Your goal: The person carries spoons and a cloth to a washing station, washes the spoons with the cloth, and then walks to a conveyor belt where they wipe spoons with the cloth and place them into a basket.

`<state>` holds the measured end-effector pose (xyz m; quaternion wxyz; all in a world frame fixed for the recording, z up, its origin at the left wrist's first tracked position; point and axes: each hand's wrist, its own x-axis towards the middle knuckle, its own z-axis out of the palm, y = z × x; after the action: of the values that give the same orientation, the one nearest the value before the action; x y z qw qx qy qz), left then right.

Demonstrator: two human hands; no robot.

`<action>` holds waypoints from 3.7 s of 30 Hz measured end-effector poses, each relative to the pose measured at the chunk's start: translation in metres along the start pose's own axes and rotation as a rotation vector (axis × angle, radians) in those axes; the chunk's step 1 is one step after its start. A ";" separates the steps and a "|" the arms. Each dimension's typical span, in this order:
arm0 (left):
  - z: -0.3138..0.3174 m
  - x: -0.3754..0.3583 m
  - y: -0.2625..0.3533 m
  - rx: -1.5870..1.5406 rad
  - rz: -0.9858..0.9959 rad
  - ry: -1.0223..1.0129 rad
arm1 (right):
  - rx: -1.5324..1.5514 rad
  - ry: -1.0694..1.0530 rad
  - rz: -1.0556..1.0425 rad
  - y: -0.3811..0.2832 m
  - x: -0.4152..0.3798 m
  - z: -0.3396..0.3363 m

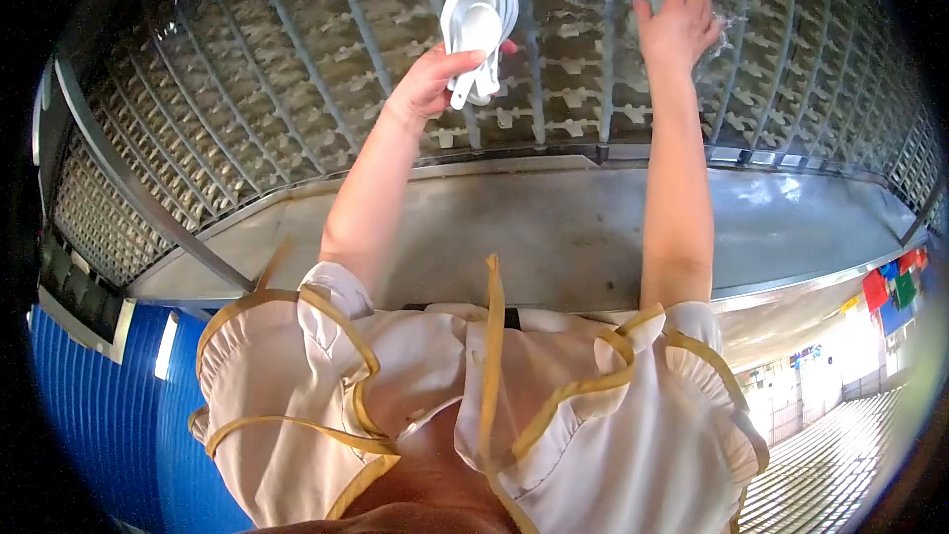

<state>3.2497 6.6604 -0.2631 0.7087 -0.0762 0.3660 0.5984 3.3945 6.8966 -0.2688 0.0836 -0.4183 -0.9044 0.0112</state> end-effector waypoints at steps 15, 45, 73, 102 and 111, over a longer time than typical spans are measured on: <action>0.029 -0.024 -0.003 -0.143 -0.062 -0.039 | 1.466 -0.963 0.219 -0.098 -0.014 -0.028; -0.010 -0.002 -0.015 0.087 -0.095 0.221 | 0.883 -0.901 0.064 -0.132 0.031 0.006; 0.017 -0.006 -0.007 -0.067 0.183 0.250 | 1.264 -0.467 0.415 -0.109 -0.025 0.014; 0.018 0.008 0.001 -0.091 0.080 0.305 | 0.115 0.008 -0.151 0.029 -0.039 0.022; 0.028 0.016 -0.008 0.020 0.147 0.417 | 1.178 -0.547 -0.214 -0.061 -0.009 -0.033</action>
<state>3.2692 6.6856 -0.2554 0.5727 -0.1641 0.5151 0.6162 3.3595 6.8481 -0.2325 0.0661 -0.1923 -0.7723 0.6018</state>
